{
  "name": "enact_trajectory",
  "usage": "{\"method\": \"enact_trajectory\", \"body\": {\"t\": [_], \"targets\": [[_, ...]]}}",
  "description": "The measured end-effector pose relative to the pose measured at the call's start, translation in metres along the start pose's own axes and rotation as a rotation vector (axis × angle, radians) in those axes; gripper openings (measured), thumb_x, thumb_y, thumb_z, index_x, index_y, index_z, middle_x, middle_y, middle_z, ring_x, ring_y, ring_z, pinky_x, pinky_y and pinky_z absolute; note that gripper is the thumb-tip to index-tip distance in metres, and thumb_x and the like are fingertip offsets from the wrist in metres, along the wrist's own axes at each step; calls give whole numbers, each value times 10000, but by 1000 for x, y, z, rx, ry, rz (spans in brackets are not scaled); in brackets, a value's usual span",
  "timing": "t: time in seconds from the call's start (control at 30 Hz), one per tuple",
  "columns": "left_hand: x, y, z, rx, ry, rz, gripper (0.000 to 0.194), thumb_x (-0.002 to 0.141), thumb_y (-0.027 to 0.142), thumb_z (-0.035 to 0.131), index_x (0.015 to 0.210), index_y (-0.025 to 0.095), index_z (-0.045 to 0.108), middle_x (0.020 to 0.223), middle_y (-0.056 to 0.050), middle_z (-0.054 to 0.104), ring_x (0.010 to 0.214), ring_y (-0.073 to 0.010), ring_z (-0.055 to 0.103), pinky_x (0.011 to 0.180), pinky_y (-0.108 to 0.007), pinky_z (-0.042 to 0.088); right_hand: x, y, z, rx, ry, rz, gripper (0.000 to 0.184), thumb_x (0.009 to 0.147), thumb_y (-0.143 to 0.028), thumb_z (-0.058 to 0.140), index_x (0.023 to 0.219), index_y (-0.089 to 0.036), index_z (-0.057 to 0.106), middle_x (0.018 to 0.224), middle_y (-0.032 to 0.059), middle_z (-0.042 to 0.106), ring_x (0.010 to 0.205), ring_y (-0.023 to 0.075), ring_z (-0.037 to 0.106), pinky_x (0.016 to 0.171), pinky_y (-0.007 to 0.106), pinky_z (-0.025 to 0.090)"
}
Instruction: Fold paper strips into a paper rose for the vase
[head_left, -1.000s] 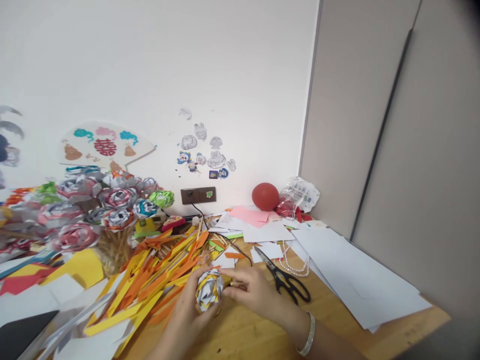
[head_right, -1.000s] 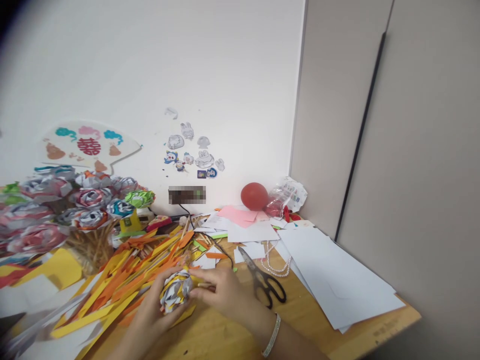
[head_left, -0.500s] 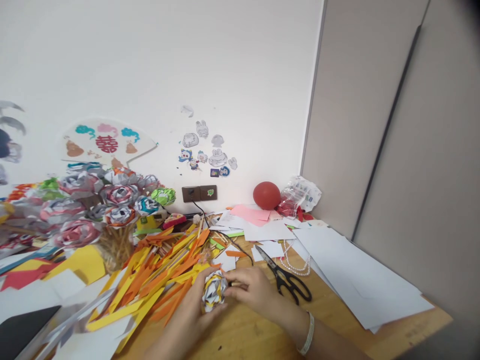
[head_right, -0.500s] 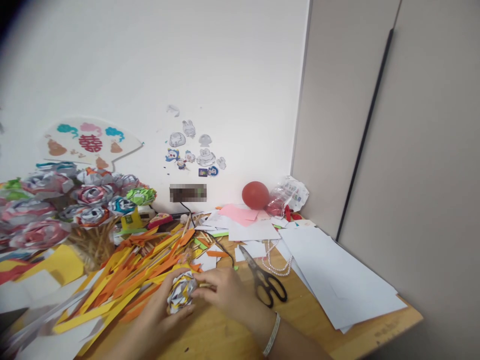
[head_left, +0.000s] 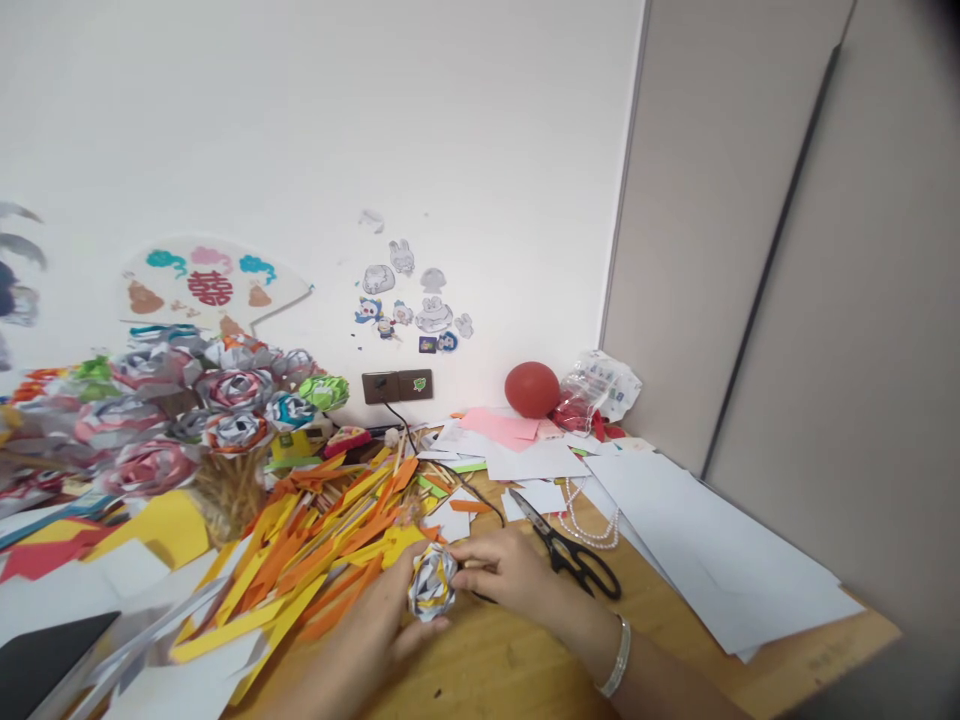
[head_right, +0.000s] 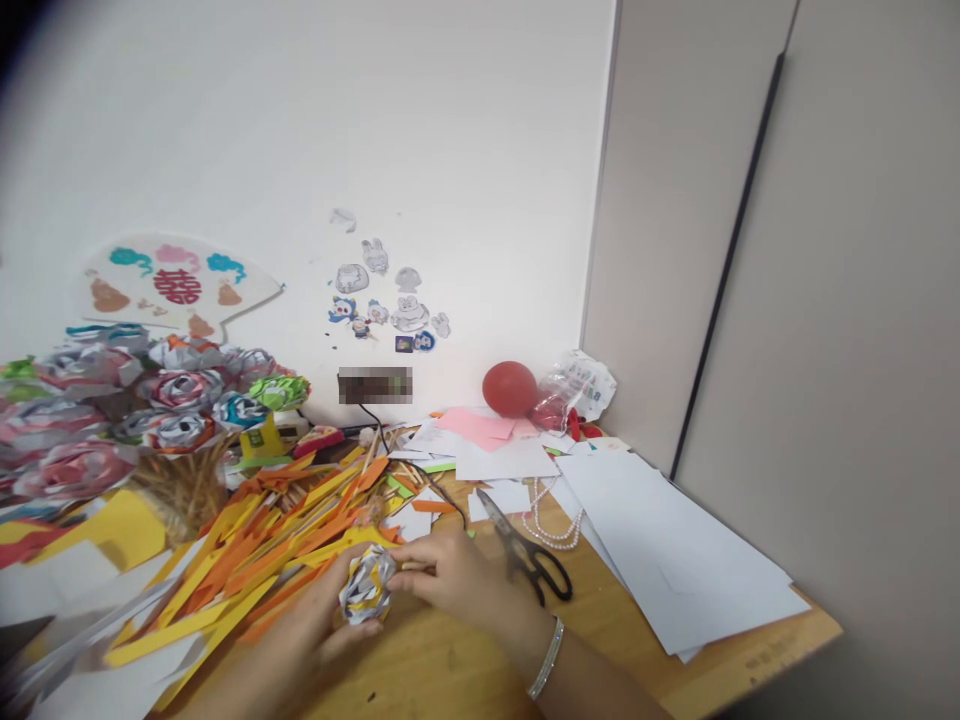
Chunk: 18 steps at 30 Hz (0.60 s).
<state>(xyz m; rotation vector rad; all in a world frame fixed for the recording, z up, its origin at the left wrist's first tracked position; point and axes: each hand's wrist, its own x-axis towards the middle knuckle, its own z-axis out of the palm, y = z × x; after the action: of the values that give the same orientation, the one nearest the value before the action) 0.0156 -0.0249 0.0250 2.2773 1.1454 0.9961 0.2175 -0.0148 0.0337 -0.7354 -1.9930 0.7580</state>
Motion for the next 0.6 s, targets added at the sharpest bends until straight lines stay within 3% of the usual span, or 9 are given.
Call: {"method": "enact_trajectory", "body": {"t": [0.17,0.3,0.47,0.6], "targets": [[0,4,-1,-88,51,-40,480,740,313,617,1198,234,496,1220,-104,619,1128,-273,565,952,-426,452,1,-4,-1,112,-21,6,391,841,-417,575,1187,-236,609,993,24,700,825,176,632,745,256,483],[2,9,-3,-103,43,-74,443,779,366,572,1192,226,495,1205,-109,628,1117,-280,574,934,-430,468,0,-6,2,126,-44,28,506,788,-448,633,1247,-251,555,979,13,697,806,174,628,714,240,488],[2,10,1,-57,65,-35,401,779,374,568,1141,209,516,1089,-115,674,991,-278,635,869,-416,510,-1,-6,8,30,13,-11,416,822,-418,606,1211,-272,586,984,18,696,818,175,628,715,238,481],[0,8,3,-81,61,-45,431,779,396,573,1167,216,515,1122,-118,658,1063,-289,598,926,-444,469,-2,-4,10,5,35,-18,438,813,-422,619,1220,-266,579,974,37,703,829,190,637,738,264,488]]}}
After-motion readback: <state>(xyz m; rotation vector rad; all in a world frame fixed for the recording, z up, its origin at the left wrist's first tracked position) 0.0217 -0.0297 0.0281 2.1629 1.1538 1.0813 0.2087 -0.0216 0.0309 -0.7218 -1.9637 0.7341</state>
